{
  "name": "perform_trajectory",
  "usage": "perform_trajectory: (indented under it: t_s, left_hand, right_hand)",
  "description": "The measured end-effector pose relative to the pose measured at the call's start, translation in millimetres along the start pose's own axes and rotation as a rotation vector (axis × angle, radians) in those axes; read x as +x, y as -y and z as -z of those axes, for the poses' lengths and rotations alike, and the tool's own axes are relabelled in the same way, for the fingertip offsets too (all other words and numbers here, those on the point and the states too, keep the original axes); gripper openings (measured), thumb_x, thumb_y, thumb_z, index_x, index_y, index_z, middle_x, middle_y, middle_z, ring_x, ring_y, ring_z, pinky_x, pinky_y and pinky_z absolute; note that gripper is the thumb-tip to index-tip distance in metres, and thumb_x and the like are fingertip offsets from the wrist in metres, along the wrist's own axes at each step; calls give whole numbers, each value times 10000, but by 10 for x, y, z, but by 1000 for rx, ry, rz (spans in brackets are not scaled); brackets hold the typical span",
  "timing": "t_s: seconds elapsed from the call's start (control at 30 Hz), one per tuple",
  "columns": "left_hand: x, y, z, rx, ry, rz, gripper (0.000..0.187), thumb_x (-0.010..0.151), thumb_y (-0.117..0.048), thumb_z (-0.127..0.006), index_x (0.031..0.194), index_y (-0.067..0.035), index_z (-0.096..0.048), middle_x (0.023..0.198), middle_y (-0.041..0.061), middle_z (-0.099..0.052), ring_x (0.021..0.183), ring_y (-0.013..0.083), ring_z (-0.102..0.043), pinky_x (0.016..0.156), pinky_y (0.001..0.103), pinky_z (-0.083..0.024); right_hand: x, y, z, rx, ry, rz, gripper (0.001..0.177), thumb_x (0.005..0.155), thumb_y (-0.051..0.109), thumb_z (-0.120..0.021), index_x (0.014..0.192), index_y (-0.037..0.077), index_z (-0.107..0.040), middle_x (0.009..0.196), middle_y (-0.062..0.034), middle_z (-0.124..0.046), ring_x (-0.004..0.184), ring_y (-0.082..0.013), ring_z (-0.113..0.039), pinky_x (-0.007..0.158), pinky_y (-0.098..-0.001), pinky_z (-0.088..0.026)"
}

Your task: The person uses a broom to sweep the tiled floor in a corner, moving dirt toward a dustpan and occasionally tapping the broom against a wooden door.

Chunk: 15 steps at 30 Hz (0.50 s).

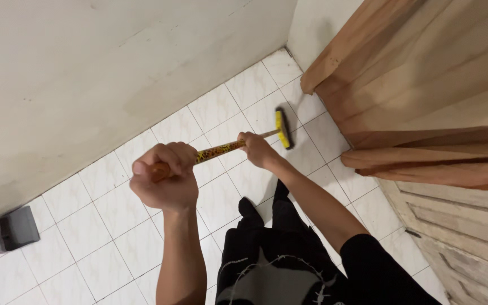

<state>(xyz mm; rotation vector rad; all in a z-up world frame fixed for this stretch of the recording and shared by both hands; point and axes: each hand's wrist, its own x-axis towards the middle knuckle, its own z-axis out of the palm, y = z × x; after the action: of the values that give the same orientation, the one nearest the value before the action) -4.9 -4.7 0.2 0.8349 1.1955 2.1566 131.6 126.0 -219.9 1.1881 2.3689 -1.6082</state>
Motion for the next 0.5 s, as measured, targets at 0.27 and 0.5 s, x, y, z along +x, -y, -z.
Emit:
perform_trajectory:
  t_s: [0.27, 0.5]
  left_hand:
    - [-153, 440, -32, -129, -47, 105, 600, 1084, -508, -328, 664, -102, -469, 591, 75, -453, 585, 231, -427, 632, 395, -397]
    - [-512, 961, -232, -153, 101, 250, 412, 945, -273, -371, 576, -94, -412, 563, 80, -430, 582, 214, -421, 600, 371, -379]
  right_hand:
    - [-261, -502, 203, -50, -132, -91, 88, 978, -13, -484, 970, 18, -565, 975, -170, -611, 926, -304, -615, 868, -440, -478]
    - [-469, -1125, 49, -54, -300, -315, 73, 988, 24, -525, 1021, 38, -589, 1008, -181, -657, 947, -314, -645, 852, -439, -504]
